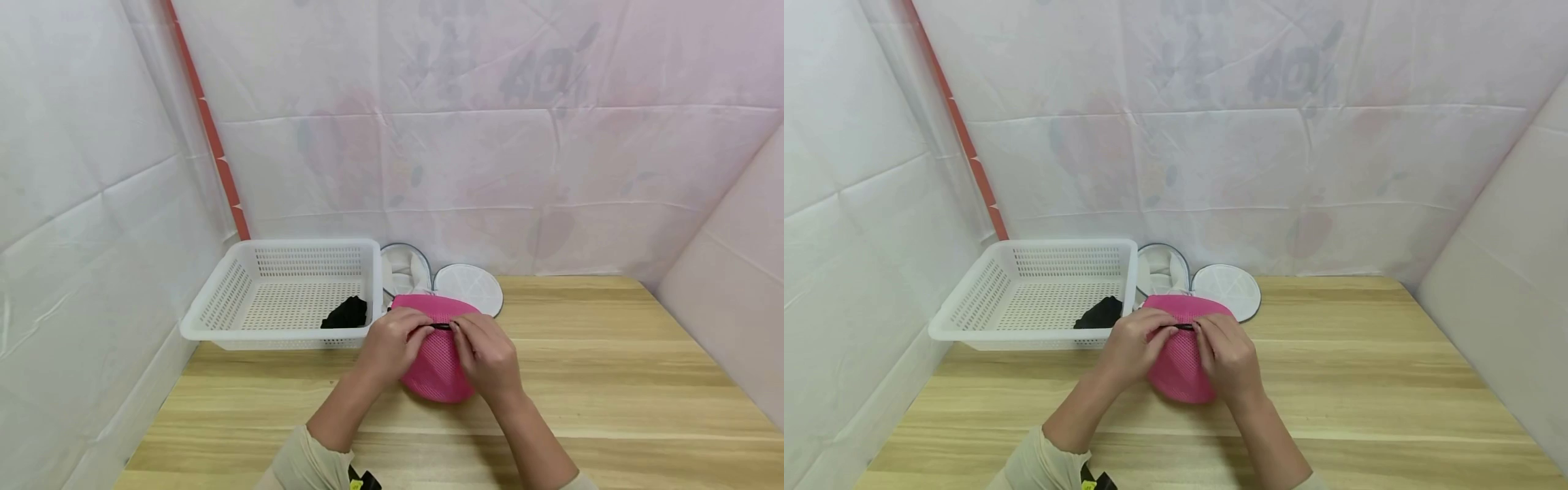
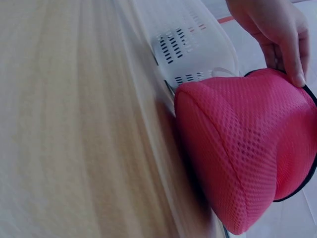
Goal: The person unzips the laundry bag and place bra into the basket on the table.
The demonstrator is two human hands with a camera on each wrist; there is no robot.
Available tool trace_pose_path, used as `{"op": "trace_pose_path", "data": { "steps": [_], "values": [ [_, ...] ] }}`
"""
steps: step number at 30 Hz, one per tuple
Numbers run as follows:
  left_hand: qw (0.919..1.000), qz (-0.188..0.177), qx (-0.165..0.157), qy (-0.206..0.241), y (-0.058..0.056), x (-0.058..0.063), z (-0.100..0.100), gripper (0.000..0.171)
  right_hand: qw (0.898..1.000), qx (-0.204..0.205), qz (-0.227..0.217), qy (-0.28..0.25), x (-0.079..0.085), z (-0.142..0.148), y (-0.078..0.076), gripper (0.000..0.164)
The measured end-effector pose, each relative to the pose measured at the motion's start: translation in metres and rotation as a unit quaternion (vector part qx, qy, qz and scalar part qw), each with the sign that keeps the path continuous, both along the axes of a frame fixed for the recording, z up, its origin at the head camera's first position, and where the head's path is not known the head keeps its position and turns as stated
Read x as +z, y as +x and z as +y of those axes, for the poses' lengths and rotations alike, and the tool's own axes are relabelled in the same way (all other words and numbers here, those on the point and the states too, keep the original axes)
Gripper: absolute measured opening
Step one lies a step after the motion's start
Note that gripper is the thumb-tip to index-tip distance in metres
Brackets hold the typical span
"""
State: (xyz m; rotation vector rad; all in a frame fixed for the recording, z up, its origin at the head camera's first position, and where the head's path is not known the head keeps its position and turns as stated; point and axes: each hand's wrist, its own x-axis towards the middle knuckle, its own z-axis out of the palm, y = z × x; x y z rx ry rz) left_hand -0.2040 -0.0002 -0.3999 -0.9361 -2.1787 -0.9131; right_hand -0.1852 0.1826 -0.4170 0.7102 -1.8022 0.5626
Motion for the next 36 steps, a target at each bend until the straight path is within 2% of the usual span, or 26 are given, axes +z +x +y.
{"op": "trace_pose_path", "data": {
  "steps": [13, 21, 26, 32, 36],
  "values": [
    [0.9996, -0.018, -0.013, 0.019, -0.0038, -0.0013, -0.0029, 0.010, 1.000, 0.000, 0.013, -0.006, 0.0048, 0.0013, 0.0005, 0.026],
    [0.9994, -0.018, -0.001, 0.029, -0.0051, -0.0022, -0.0045, 0.011, 1.000, -0.013, 0.015, -0.011, 0.0060, 0.0029, 0.0007, 0.027],
    [0.9992, -0.012, -0.008, 0.038, -0.0059, -0.0034, -0.0027, 0.012, 0.999, -0.002, 0.036, -0.019, 0.0075, 0.0008, 0.0013, 0.027],
    [0.9993, -0.010, 0.012, 0.035, -0.0057, -0.0022, -0.0042, 0.015, 0.998, 0.029, 0.049, -0.016, 0.0076, -0.0046, 0.0017, 0.025],
    [0.9997, 0.003, -0.005, 0.023, -0.0052, -0.0004, -0.0053, 0.019, 0.999, 0.030, 0.039, -0.016, 0.0064, -0.0061, 0.0014, 0.025]
  ]
}}
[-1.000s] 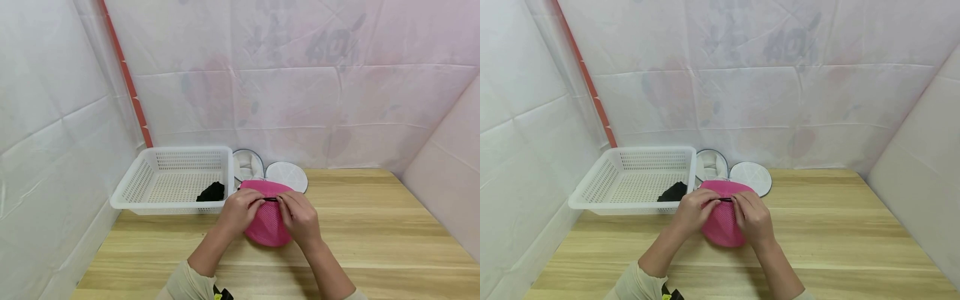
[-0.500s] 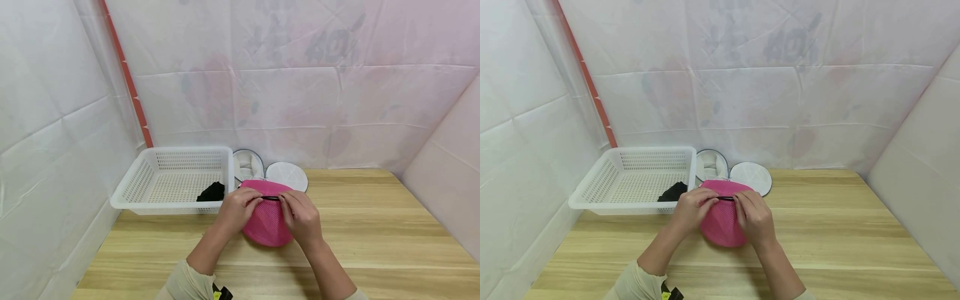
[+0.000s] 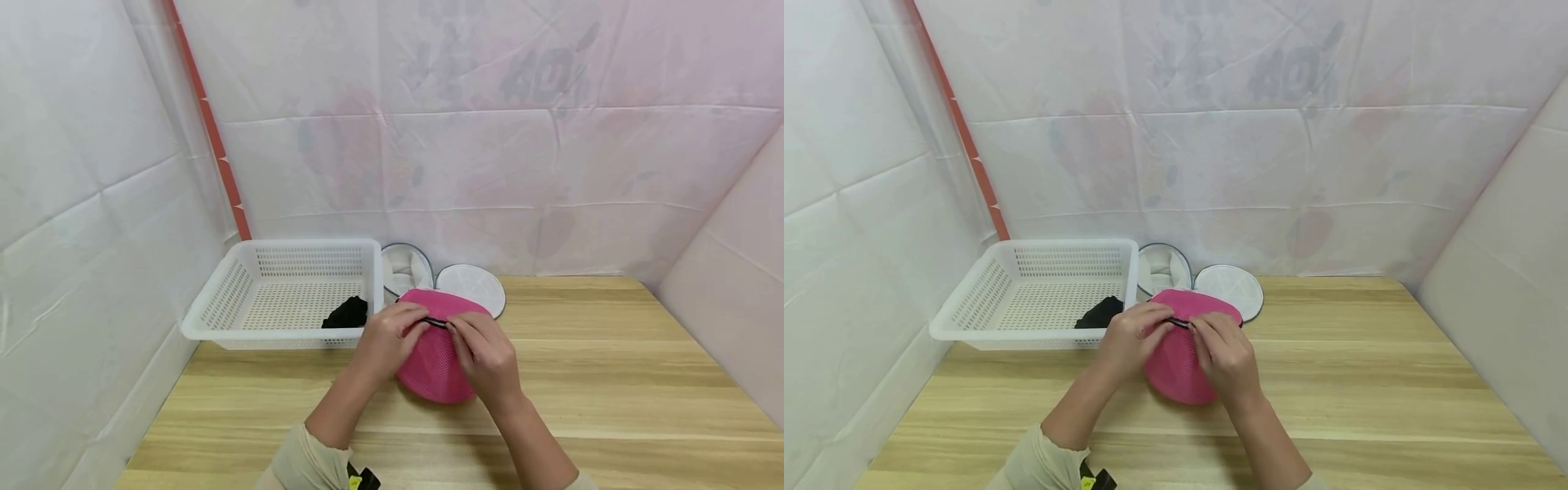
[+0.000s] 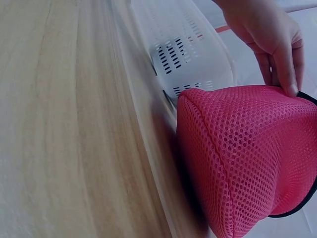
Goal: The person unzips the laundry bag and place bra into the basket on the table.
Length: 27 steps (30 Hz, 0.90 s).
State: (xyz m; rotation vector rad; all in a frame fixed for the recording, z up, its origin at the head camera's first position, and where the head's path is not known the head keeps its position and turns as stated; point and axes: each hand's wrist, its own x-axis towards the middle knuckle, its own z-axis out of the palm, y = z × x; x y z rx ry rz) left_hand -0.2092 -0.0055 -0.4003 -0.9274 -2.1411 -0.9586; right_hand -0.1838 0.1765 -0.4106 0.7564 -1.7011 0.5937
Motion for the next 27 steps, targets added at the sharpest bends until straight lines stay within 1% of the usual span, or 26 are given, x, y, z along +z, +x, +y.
{"op": "trace_pose_path", "data": {
  "steps": [3, 6, 8, 11, 14, 20, 27],
  "values": [
    [0.9996, 0.009, -0.017, -0.021, 0.0032, 0.0027, 0.0020, 0.020, 1.000, -0.008, -0.011, 0.006, -0.0019, -0.0012, 0.0000, 0.026],
    [0.9987, 0.015, -0.016, -0.047, 0.0074, 0.0049, 0.0048, 0.020, 1.000, -0.013, -0.021, 0.014, -0.0039, -0.0035, 0.0004, 0.026],
    [0.9983, 0.021, -0.012, -0.054, 0.0093, 0.0053, 0.0062, 0.019, 0.999, -0.015, -0.024, 0.017, -0.0050, -0.0049, 0.0005, 0.026],
    [0.9981, 0.035, -0.009, -0.049, 0.0096, 0.0046, 0.0072, 0.016, 0.999, -0.016, -0.027, 0.019, -0.0059, -0.0056, 0.0010, 0.026],
    [0.9983, 0.039, -0.011, -0.042, 0.0093, 0.0042, 0.0074, 0.014, 0.999, -0.021, -0.028, 0.022, -0.0070, -0.0048, 0.0012, 0.026],
    [0.9987, 0.034, -0.017, -0.034, 0.0074, 0.0027, 0.0058, 0.013, 0.999, -0.029, -0.029, 0.027, -0.0080, -0.0021, 0.0013, 0.027],
    [0.9994, 0.025, -0.025, -0.001, 0.0049, 0.0024, 0.0020, 0.010, 0.999, -0.025, -0.026, 0.011, -0.0050, 0.0024, 0.0001, 0.026]
  ]
}}
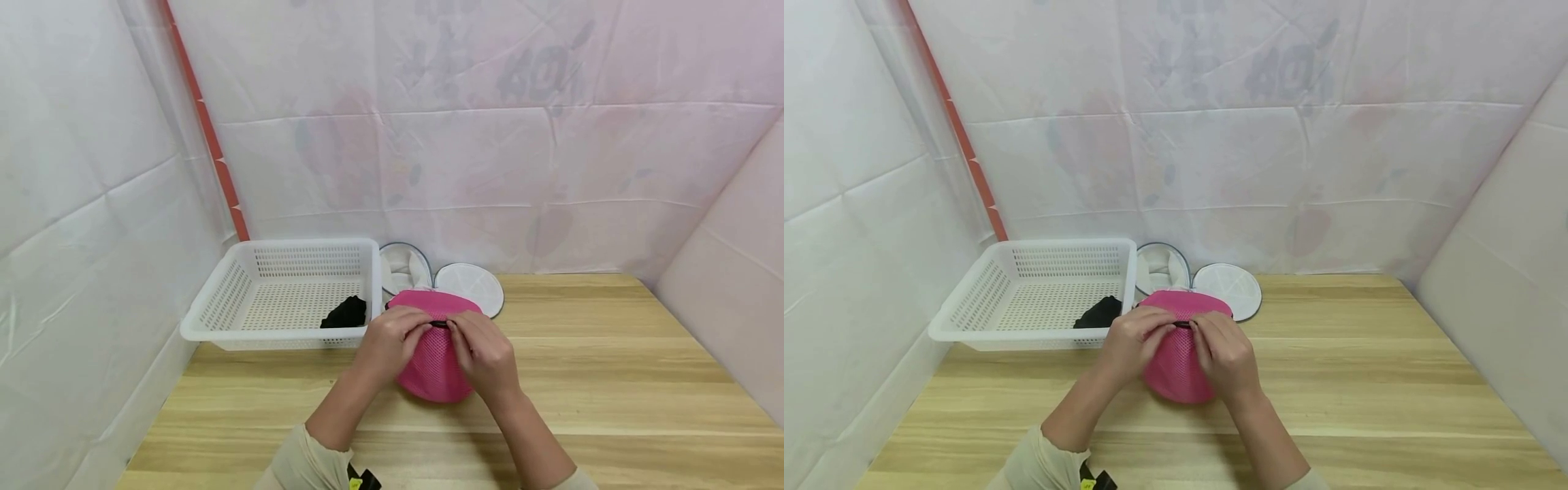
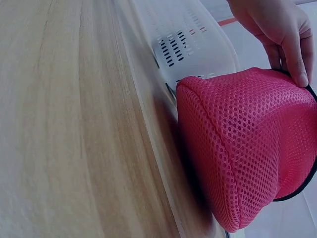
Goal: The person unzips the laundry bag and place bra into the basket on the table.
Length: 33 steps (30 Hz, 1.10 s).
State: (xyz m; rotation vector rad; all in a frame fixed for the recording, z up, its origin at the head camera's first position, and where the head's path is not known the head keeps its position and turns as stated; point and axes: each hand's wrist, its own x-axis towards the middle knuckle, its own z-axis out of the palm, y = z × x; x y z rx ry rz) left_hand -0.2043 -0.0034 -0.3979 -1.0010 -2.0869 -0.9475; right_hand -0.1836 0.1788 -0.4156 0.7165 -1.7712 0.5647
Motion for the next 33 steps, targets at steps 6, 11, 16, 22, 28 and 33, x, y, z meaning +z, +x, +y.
{"op": "trace_pose_path", "data": {
  "steps": [6, 11, 16, 22, 28, 33],
  "values": [
    [1.0000, 0.000, -0.001, 0.006, -0.0024, -0.0021, -0.0011, 0.010, 1.000, 0.001, 0.009, -0.009, 0.0033, 0.0025, 0.0006, 0.025],
    [0.9999, -0.005, 0.003, 0.011, -0.0040, -0.0031, -0.0016, 0.010, 1.000, -0.004, 0.026, -0.009, 0.0074, 0.0026, 0.0018, 0.026],
    [0.9996, -0.013, 0.005, 0.024, -0.0059, -0.0042, -0.0028, 0.011, 0.998, 0.002, 0.062, 0.000, 0.0092, -0.0011, 0.0019, 0.024],
    [0.9994, -0.012, 0.009, 0.031, -0.0081, -0.0048, -0.0054, 0.012, 0.998, -0.010, 0.059, -0.011, 0.0082, -0.0008, 0.0025, 0.025],
    [0.9994, -0.027, 0.018, 0.013, -0.0079, -0.0044, -0.0077, 0.010, 1.000, -0.013, 0.021, -0.013, 0.0037, 0.0020, 0.0029, 0.025],
    [0.9991, -0.034, 0.024, 0.000, -0.0065, -0.0044, -0.0082, 0.012, 1.000, -0.011, -0.013, -0.013, 0.0001, 0.0034, 0.0016, 0.027]
  ]
}}
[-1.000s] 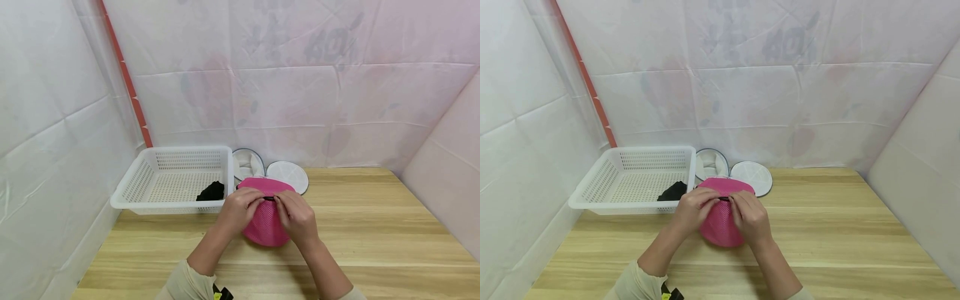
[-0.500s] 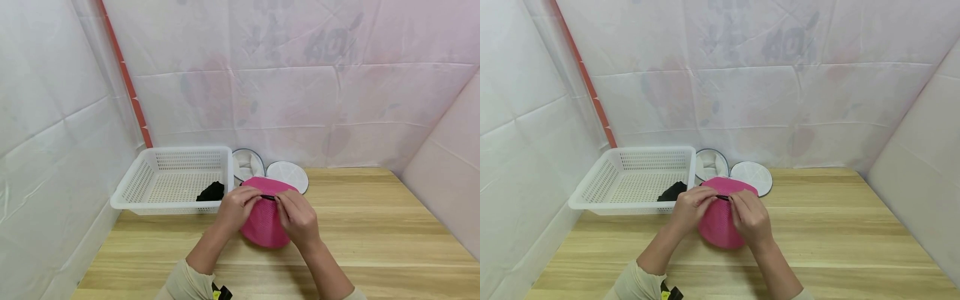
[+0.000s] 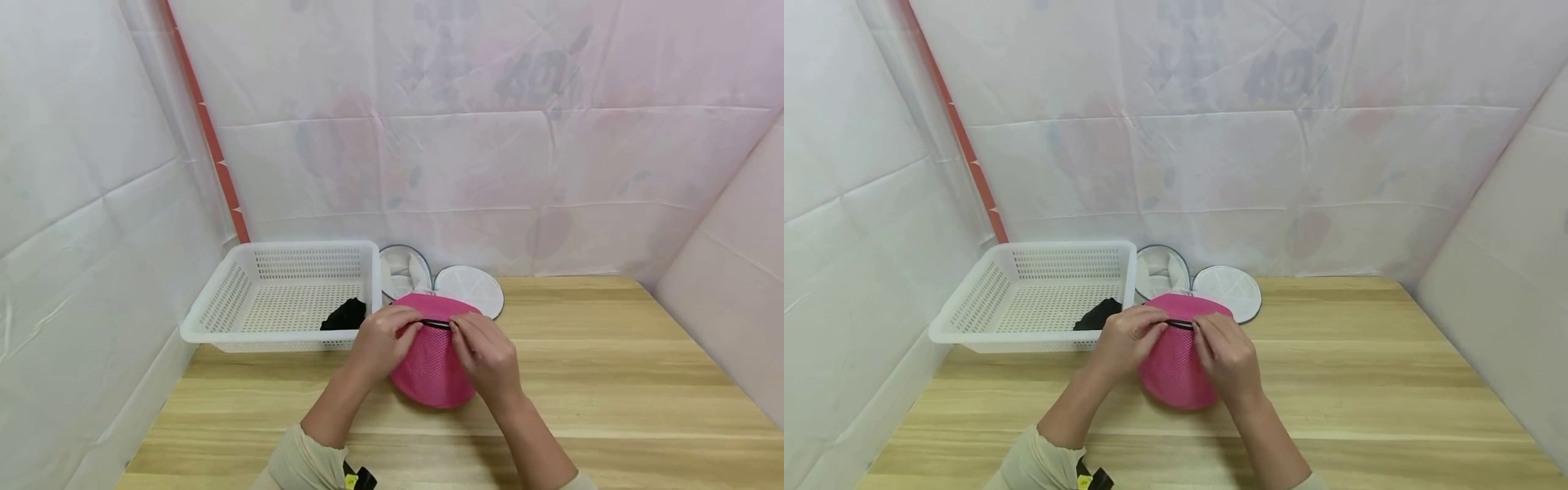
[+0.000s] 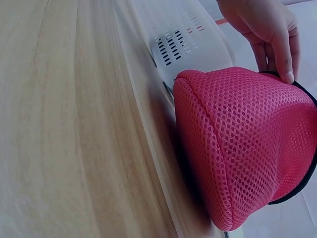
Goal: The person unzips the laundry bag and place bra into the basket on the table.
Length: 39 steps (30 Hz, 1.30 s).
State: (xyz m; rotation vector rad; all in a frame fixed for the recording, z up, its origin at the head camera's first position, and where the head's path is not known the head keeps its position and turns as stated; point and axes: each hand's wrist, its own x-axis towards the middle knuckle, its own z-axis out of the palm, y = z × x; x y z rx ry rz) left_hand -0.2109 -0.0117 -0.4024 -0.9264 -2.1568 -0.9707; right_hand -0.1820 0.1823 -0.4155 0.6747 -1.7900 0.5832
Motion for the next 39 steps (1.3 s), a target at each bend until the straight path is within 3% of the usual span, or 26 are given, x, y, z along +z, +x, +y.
{"op": "trace_pose_path", "data": {
  "steps": [6, 11, 14, 22, 29, 39],
  "values": [
    [0.9998, 0.005, -0.017, 0.000, 0.005, 0.001, 0.004, 0.016, 1.000, 0.013, -0.006, -0.003, -0.004, -0.002, -0.001, 0.028],
    [0.9993, 0.001, -0.023, -0.030, 0.011, 0.004, 0.010, 0.020, 1.000, 0.020, 0.002, 0.005, -0.005, -0.006, 0.001, 0.027],
    [0.9987, 0.014, -0.019, -0.045, 0.012, 0.004, 0.012, 0.021, 1.000, 0.023, 0.007, 0.008, -0.005, -0.008, 0.001, 0.026],
    [0.9978, 0.049, -0.032, -0.032, 0.010, 0.002, 0.013, 0.011, 0.999, 0.027, 0.006, 0.026, -0.005, -0.008, 0.001, 0.026],
    [0.9981, 0.032, -0.049, -0.019, 0.007, 0.002, 0.010, 0.011, 0.999, 0.042, 0.007, 0.034, -0.004, -0.006, -0.001, 0.025],
    [0.9985, 0.005, -0.054, 0.009, 0.003, 0.002, 0.006, 0.010, 0.999, 0.028, 0.028, 0.016, -0.003, -0.003, -0.003, 0.024]
  ]
}}
